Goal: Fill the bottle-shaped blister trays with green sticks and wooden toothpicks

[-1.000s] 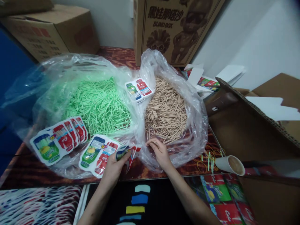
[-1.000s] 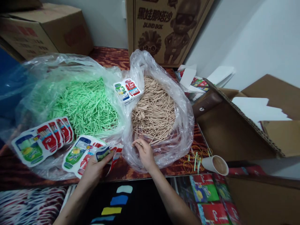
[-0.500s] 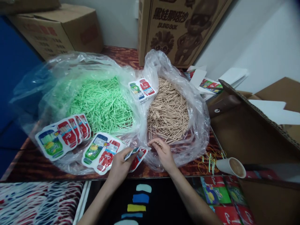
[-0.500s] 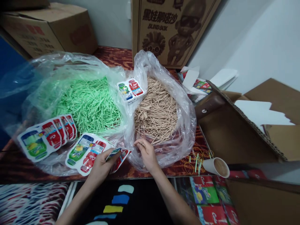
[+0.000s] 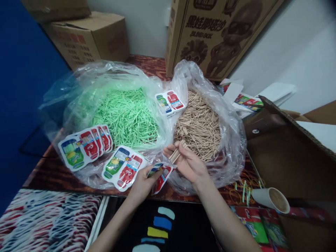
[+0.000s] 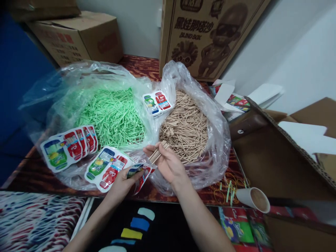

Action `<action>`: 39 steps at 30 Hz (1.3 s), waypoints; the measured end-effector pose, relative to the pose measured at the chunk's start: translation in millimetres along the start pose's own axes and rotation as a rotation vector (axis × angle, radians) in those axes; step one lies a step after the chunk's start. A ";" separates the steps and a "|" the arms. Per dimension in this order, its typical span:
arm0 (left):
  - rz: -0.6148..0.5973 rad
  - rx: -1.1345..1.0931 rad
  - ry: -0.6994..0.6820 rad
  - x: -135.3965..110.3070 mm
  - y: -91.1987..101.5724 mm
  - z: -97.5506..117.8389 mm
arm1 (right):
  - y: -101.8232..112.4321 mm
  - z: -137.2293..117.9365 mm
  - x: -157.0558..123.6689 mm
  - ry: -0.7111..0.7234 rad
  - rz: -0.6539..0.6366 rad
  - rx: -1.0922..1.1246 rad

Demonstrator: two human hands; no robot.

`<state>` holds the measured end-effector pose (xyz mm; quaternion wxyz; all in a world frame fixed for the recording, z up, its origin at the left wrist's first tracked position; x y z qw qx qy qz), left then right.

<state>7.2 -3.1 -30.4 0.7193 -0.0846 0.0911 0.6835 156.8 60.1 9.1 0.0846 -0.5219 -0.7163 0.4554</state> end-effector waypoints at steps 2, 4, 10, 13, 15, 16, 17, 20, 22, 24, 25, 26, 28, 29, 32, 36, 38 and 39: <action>0.009 -0.018 0.008 -0.1 1.5 -1.9 | -1.6 4.1 -1.1 -0.014 -0.003 0.007; 0.014 -0.025 0.010 -0.1 2.6 -4.8 | -2.1 6.0 -3.0 -0.006 0.000 -0.004; -0.036 -0.038 0.008 0.3 1.6 -11.1 | -2.5 0.1 -4.1 0.043 0.010 0.004; -0.055 -0.057 0.009 0.1 0.0 -9.3 | -4.5 -0.9 -4.3 0.041 0.004 -0.030; -0.054 -0.069 0.007 -0.4 -0.7 -7.5 | -6.1 1.4 -6.4 0.024 0.008 -0.101; -0.049 -0.073 0.007 -0.8 -0.9 -7.0 | -6.9 2.6 -8.2 0.025 0.013 -0.147; -0.041 -0.075 0.007 -1.2 -1.0 -6.9 | -7.6 3.4 -10.4 0.037 0.025 -0.198; -0.007 -0.064 0.004 -2.4 -1.1 -8.8 | -10.8 3.1 -17.5 0.088 0.076 -0.342; 0.020 -0.063 0.002 -3.0 -1.5 -10.8 | -13.8 1.8 -20.8 0.104 0.090 -0.385; 0.041 -0.083 0.004 -3.3 -2.0 -12.0 | -16.7 0.7 -22.2 0.112 0.086 -0.381; 0.047 -0.096 0.009 -3.4 -2.3 -12.2 | -17.7 0.5 -22.3 0.117 0.086 -0.376; 0.051 -0.108 0.012 -3.4 -2.5 -12.0 | -18.1 0.8 -22.0 0.119 0.090 -0.376; 0.051 -0.123 0.014 -3.3 -2.6 -10.4 | -18.0 2.8 -21.0 0.112 0.105 -0.393; 0.050 -0.127 0.014 -3.2 -2.3 -9.1 | -18.0 4.1 -20.7 0.105 0.104 -0.415; 0.064 -0.125 -0.001 -2.9 1.0 -4.1 | -20.3 7.5 -21.9 0.069 0.040 -0.568; 0.124 -0.100 -0.017 -3.9 9.5 2.6 | -26.4 5.2 -29.2 0.147 -0.021 -0.820; 0.157 -0.102 -0.014 -6.1 13.7 4.6 | -29.1 2.9 -32.5 0.259 0.017 -0.944; 0.168 -0.102 -0.012 -7.6 15.7 5.1 | -30.6 3.0 -33.1 0.301 0.023 -1.009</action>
Point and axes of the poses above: each hand's wrist, its own x-axis towards the middle knuckle, its own y-axis out of the back of the hand, z = x × y, the point moved 3 cm from there along x, towards the middle knuckle, and after that the axes turned 4 degrees about -y, right-handed, at the moved point
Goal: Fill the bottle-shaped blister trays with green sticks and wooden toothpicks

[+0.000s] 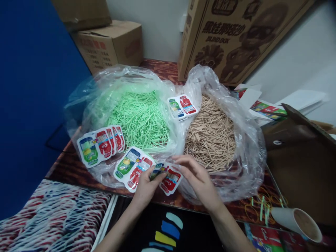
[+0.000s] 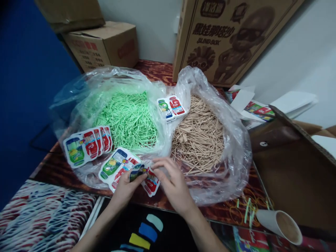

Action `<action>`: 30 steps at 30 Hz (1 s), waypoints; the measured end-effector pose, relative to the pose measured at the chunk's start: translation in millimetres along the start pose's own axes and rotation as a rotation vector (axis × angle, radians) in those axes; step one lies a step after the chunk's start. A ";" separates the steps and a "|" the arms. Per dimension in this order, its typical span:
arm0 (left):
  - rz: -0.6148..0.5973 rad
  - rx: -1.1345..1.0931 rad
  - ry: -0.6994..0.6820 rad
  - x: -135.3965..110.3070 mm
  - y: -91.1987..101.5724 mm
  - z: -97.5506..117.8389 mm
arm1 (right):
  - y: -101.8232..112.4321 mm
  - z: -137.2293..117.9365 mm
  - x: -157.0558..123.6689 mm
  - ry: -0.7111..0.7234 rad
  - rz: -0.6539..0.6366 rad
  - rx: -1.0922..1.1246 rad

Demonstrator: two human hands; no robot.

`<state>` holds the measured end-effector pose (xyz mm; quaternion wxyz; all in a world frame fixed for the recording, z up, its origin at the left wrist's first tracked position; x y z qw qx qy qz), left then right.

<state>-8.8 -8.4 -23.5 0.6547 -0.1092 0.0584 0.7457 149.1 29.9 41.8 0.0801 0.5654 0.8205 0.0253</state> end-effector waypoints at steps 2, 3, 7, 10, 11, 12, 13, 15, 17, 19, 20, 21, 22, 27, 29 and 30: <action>0.021 0.003 -0.002 -2.3 6.1 0.7 | -5.8 -0.4 2.0 0.047 -0.051 -0.066; 0.038 0.001 -0.002 -3.1 10.8 0.8 | -9.9 0.7 4.8 0.050 -0.094 -0.049; 0.175 -0.053 -0.009 1.0 45.8 3.4 | -28.8 11.8 29.8 -0.010 -0.073 0.051; 0.328 -0.047 -0.081 11.8 82.1 11.5 | -50.5 21.8 55.7 -0.016 -0.082 -0.024; 0.367 -0.053 -0.099 15.9 92.9 14.2 | -57.6 25.1 63.8 -0.028 -0.102 0.025; 0.401 -0.073 -0.115 19.9 102.7 16.5 | -63.7 28.1 71.1 -0.038 -0.122 0.103; 0.430 -0.102 -0.130 23.4 111.6 18.1 | -68.2 31.0 77.5 -0.049 -0.133 0.180; 0.503 -0.169 -0.163 28.9 128.2 19.2 | -72.8 37.1 87.1 -0.067 -0.119 0.204; 0.610 -0.205 -0.193 33.0 146.2 17.0 | -74.3 43.3 92.3 -0.073 -0.091 -0.080; 0.751 -0.166 -0.210 37.0 167.0 12.1 | -77.2 48.4 93.5 -0.068 -0.089 -0.544; 0.822 -0.101 -0.211 39.3 177.7 9.6 | -80.0 50.0 93.1 -0.055 -0.102 -0.760; 0.886 0.008 -0.212 42.1 187.7 7.8 | -83.5 50.8 92.4 -0.036 -0.120 -0.931; 0.937 0.163 -0.201 45.2 196.2 6.9 | -87.3 50.8 91.7 -0.018 -0.135 -1.050; 1.033 0.848 -0.201 56.0 206.2 15.0 | -97.9 47.1 95.6 -0.012 -0.189 -1.207; 1.052 0.946 -0.302 50.8 196.0 22.2 | -96.2 47.3 98.3 -0.052 -0.217 -1.204; 1.058 0.982 -0.354 45.8 188.8 25.3 | -95.0 47.4 99.1 -0.062 -0.225 -1.199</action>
Point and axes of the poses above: each hand's wrist, its own x-axis towards the middle knuckle, its own y-axis out of the back of the hand, z = x × y, the point moved 3 cm from there along x, towards the middle knuckle, and after that the axes turned 4 degrees about -y, right-handed, at the moved point
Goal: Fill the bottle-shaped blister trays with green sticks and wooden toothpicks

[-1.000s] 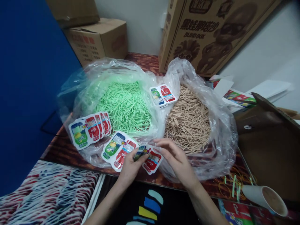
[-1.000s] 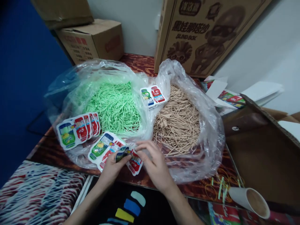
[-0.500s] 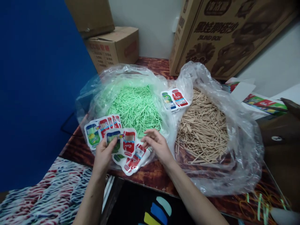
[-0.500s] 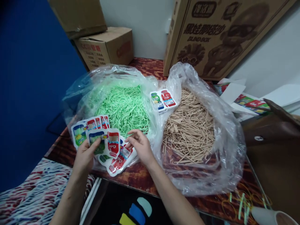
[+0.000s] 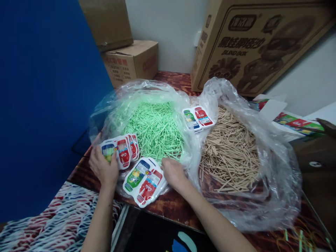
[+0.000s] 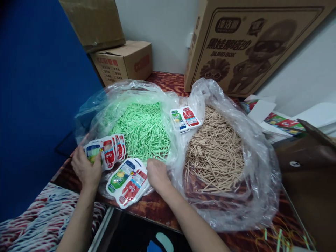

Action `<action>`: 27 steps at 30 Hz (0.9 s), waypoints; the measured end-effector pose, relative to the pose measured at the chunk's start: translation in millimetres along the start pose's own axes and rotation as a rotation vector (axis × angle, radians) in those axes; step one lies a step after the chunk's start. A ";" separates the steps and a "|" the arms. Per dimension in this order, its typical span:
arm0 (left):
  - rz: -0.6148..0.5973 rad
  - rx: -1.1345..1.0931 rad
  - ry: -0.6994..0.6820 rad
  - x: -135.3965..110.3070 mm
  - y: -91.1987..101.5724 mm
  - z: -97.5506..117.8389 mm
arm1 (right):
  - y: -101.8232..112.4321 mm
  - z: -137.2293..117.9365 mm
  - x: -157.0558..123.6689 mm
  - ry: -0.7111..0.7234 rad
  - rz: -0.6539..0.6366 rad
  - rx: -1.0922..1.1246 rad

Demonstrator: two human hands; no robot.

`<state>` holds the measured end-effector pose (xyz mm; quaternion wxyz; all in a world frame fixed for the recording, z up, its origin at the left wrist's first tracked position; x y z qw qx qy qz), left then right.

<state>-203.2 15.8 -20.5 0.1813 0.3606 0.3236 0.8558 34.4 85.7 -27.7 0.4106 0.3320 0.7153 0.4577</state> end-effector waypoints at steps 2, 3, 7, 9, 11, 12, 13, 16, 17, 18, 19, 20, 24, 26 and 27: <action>0.036 0.000 -0.099 -14.7 9.9 13.9 | 1.0 1.4 0.4 0.004 0.006 0.005; 0.031 -0.015 -0.151 -24.7 13.4 21.0 | 1.5 1.4 0.5 0.006 0.020 0.003; -0.230 -0.155 -0.395 -74.4 8.7 46.6 | 1.0 -1.8 4.0 0.000 0.002 0.032; -0.343 -0.130 -0.451 -94.9 1.4 52.3 | -0.2 -1.0 6.9 -0.031 -0.041 0.091; -0.425 -0.092 -0.505 -106.6 -4.3 53.7 | -1.1 4.1 8.7 -0.079 -0.059 0.177; -0.464 -0.088 -0.540 -109.2 -6.0 53.4 | -1.3 8.0 9.1 -0.098 -0.056 0.230; -0.504 -0.096 -0.578 -110.1 -6.8 52.7 | -1.3 12.4 9.4 -0.112 -0.046 0.295; -0.587 -0.143 -0.657 -106.5 -5.6 48.9 | 1.8 24.6 12.2 -0.108 0.059 0.561; -0.601 -0.154 -0.667 -104.8 -5.0 47.6 | 4.0 27.1 14.3 -0.106 0.130 0.649; -0.608 -0.161 -0.671 -103.4 -4.7 46.6 | 6.3 28.2 17.0 -0.113 0.213 0.707; -0.610 -0.166 -0.672 -102.5 -4.8 45.9 | 8.2 27.6 20.1 -0.130 0.293 0.719; -0.608 -0.169 -0.672 -102.1 -5.2 45.5 | 9.5 24.9 23.7 -0.154 0.358 0.679; -0.592 -0.181 -0.652 -102.5 -8.0 45.0 | 8.0 2.5 37.5 -0.197 0.394 0.282; -0.592 -0.192 -0.645 -102.6 -8.7 44.6 | 6.8 -3.8 41.0 -0.189 0.348 0.165; -0.592 -0.199 -0.645 -102.5 -8.9 44.3 | 6.8 -3.9 41.8 -0.187 0.322 0.138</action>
Point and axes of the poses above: each hand's wrist, its own x-axis towards the middle knuckle, its own y-axis out of the back of the hand, z = x × y, the point moved 3 cm from there along x, towards the middle knuckle, and after that the axes turned 4 degrees about -y, right-handed, at the moved point
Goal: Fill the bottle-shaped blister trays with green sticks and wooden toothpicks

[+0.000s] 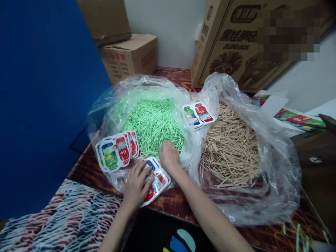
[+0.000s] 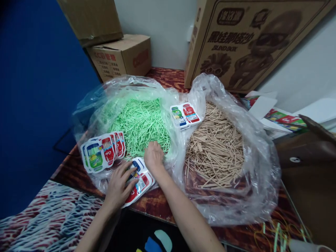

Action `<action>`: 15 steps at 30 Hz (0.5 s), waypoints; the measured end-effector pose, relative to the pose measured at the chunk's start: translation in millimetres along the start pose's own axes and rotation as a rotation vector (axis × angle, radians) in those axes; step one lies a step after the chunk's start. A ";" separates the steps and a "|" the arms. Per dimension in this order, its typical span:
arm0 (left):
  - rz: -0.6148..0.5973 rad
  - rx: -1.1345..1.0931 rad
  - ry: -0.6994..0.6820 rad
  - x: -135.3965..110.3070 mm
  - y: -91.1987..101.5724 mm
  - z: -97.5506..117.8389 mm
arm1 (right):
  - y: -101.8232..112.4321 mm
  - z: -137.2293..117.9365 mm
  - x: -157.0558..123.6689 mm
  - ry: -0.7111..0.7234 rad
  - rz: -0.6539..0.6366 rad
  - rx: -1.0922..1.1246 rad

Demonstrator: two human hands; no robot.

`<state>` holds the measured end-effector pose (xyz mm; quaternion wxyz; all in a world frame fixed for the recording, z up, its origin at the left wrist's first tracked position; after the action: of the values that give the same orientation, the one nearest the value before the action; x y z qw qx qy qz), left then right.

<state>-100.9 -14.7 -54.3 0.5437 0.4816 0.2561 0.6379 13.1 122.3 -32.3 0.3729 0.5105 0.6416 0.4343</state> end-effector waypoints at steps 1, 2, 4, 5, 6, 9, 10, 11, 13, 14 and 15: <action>0.001 -0.004 -0.002 -0.1 0.1 -0.3 | 0.5 1.6 1.1 0.003 -0.023 -0.014; 0.000 -0.007 -0.003 -0.1 0.1 -0.6 | 1.6 4.7 2.6 0.007 -0.043 -0.014; -0.003 -0.007 -0.003 -0.3 0.1 -1.1 | 4.5 13.7 7.2 0.007 -0.077 0.044; -0.005 -0.005 -0.004 -0.4 0.0 -1.2 | 6.0 19.1 10.3 -0.010 -0.089 0.121; -0.008 -0.004 -0.004 -0.5 -0.2 -1.2 | 7.2 24.9 13.8 -0.052 -0.108 0.254; -0.007 -0.006 -0.012 -0.6 -0.9 -1.6 | 9.3 39.9 23.7 -0.234 -0.190 0.769; -0.005 -0.007 -0.019 -0.5 -1.1 -1.9 | 10.5 43.0 26.3 -0.278 -0.219 0.901; -0.001 -0.007 -0.026 -0.4 -1.3 -2.2 | 12.2 45.3 28.3 -0.303 -0.247 0.990; 0.005 -0.007 -0.037 0.6 -1.1 -2.5 | 17.4 48.6 30.8 -0.315 -0.283 1.077; 0.008 -0.013 -0.036 1.6 -0.7 -2.0 | 20.2 49.9 31.3 -0.321 -0.296 1.125; 0.014 -0.024 -0.029 3.2 0.3 -0.9 | 22.7 51.1 31.2 -0.326 -0.304 1.173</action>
<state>-101.6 -11.7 -53.4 0.5486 0.4860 0.2372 0.6376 61.5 164.2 -29.7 0.1814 0.5927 0.7737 -0.1312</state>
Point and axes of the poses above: each hand's wrist, its own x-axis towards the middle knuckle, its own y-axis out of the back of the hand, z = x × y, the point moved 3 cm from there along x, towards the middle knuckle, and after that the axes turned 4 degrees about -y, right-handed, at the moved point
